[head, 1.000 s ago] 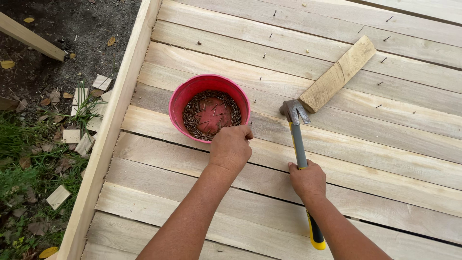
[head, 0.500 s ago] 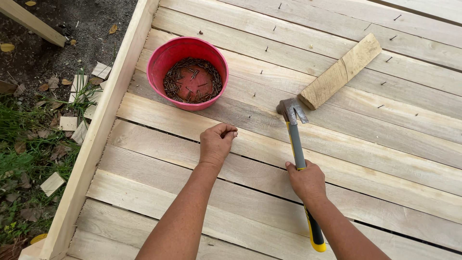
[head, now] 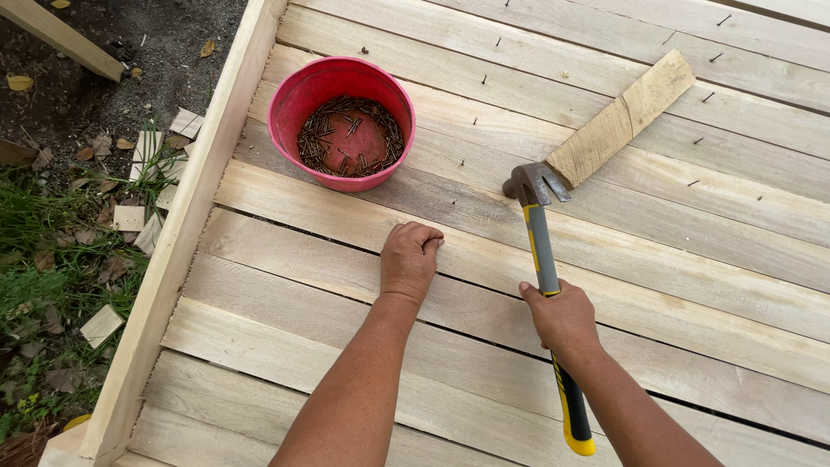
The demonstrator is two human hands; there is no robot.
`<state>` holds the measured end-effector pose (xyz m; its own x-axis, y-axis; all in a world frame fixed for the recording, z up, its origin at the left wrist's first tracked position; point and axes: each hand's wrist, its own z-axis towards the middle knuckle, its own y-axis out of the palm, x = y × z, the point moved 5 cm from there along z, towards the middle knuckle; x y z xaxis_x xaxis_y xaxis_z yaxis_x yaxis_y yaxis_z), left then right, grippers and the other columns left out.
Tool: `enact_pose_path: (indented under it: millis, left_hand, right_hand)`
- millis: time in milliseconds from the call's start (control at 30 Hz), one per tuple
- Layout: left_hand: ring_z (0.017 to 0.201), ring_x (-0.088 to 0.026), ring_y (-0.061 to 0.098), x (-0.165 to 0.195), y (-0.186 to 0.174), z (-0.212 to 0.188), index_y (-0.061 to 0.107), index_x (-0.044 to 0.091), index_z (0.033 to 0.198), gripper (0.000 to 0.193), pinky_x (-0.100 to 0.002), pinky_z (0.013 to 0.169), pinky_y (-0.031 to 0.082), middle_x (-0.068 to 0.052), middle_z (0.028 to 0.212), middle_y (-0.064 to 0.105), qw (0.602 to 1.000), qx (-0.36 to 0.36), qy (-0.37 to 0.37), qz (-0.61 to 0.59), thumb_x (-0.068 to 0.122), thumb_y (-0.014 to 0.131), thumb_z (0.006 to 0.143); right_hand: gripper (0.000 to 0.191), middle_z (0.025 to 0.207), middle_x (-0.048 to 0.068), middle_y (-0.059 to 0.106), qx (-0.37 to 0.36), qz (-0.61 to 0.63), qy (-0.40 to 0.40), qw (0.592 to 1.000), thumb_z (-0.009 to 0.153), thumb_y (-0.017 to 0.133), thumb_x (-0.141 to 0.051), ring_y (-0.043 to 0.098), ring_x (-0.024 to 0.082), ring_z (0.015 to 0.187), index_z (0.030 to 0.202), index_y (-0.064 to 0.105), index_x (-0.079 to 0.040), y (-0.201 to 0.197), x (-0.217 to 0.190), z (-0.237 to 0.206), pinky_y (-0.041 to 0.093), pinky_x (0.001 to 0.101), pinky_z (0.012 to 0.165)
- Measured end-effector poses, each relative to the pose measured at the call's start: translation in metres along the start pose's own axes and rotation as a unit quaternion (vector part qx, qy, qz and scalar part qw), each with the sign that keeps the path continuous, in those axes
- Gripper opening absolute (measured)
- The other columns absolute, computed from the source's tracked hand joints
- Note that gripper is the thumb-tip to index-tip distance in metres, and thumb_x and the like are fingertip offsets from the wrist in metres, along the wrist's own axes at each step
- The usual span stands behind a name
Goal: The person hammers nails into a slatted wooden frame outdoors. They take nails one at a time from a pink bucket, position each nail on a wood slat, and drive it in with a claw hammer, working across the slats.
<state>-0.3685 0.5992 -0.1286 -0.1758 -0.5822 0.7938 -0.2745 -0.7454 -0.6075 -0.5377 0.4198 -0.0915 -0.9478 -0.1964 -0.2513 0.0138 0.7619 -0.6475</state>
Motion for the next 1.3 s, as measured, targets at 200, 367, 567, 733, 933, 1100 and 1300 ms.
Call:
enact_pose_path:
  millis: [200, 367, 567, 733, 933, 1100, 1300]
  left_hand:
    - [0.092, -0.021, 0.065, 0.002, -0.003, -0.002, 0.075, 0.009, 0.084, 0.004, -0.033, 0.088, 0.056, -0.001, 0.09, 0.074, 1.0, 0.006, 0.02, -0.007, 0.013, 0.076, 0.085]
    - [0.092, -0.022, 0.064, 0.001, -0.002, -0.005, 0.075, 0.009, 0.086, 0.003, -0.034, 0.087, 0.056, -0.002, 0.091, 0.073, 0.999, 0.02, 0.044, -0.006, 0.012, 0.076, 0.086]
    - [0.093, -0.025, 0.064, -0.004, 0.0, -0.006, 0.075, 0.008, 0.087, 0.004, -0.037, 0.086, 0.055, -0.004, 0.092, 0.073, 0.996, 0.044, 0.068, -0.025, 0.009, 0.076, 0.084]
    - [0.094, -0.027, 0.064, -0.004, 0.001, -0.008, 0.074, 0.007, 0.089, 0.006, -0.038, 0.087, 0.054, -0.005, 0.094, 0.072, 0.994, 0.058, 0.091, -0.019, 0.007, 0.076, 0.084]
    - [0.095, -0.024, 0.063, -0.004, 0.003, -0.006, 0.072, 0.009, 0.09, 0.002, -0.035, 0.088, 0.055, -0.003, 0.094, 0.071, 0.998, 0.016, 0.055, 0.003, 0.01, 0.073, 0.089]
    - [0.097, -0.024, 0.061, -0.001, 0.002, -0.004, 0.072, 0.008, 0.089, 0.003, -0.036, 0.091, 0.053, -0.004, 0.095, 0.069, 0.997, -0.006, 0.074, 0.024, 0.009, 0.074, 0.087]
    - [0.097, -0.024, 0.061, -0.003, 0.003, -0.003, 0.074, 0.008, 0.087, 0.003, -0.035, 0.091, 0.053, -0.003, 0.094, 0.068, 0.997, -0.006, 0.069, 0.024, 0.009, 0.075, 0.085]
  right_hand:
    - [0.041, 0.059, 0.006, 0.059, -0.013, 0.002, -0.014, 1.0, 0.096, 0.066, -0.047, 0.057, 0.017, 0.048, 0.093, 0.069, -0.007, 0.004, 0.008, -0.014, 0.054, 0.0371, 0.053]
    - [0.044, 0.067, 0.009, 0.068, -0.034, -0.045, -0.023, 0.998, 0.093, 0.067, -0.05, 0.064, 0.02, 0.06, 0.1, 0.074, -0.008, 0.02, 0.016, -0.029, 0.057, 0.0411, 0.064]
    - [0.047, 0.071, 0.011, 0.071, -0.053, -0.083, -0.034, 0.995, 0.092, 0.067, -0.053, 0.07, 0.023, 0.066, 0.102, 0.076, -0.008, 0.036, 0.022, -0.036, 0.058, 0.0421, 0.071]
    - [0.048, 0.072, 0.011, 0.072, -0.058, -0.099, -0.038, 0.993, 0.093, 0.065, -0.054, 0.07, 0.023, 0.067, 0.103, 0.076, -0.009, 0.043, 0.026, -0.035, 0.058, 0.0418, 0.071]
    - [0.047, 0.072, 0.008, 0.069, -0.074, -0.103, -0.022, 0.992, 0.095, 0.064, -0.053, 0.067, 0.019, 0.065, 0.104, 0.076, -0.008, 0.049, 0.029, -0.033, 0.059, 0.0403, 0.068]
    - [0.046, 0.071, 0.009, 0.069, -0.071, -0.087, -0.014, 0.994, 0.094, 0.065, -0.052, 0.066, 0.019, 0.064, 0.106, 0.075, -0.008, 0.049, 0.028, -0.038, 0.058, 0.0399, 0.068]
    - [0.048, 0.07, 0.008, 0.069, -0.068, -0.084, -0.026, 0.994, 0.094, 0.066, -0.053, 0.065, 0.019, 0.063, 0.104, 0.075, -0.007, 0.042, 0.023, -0.048, 0.057, 0.0399, 0.066]
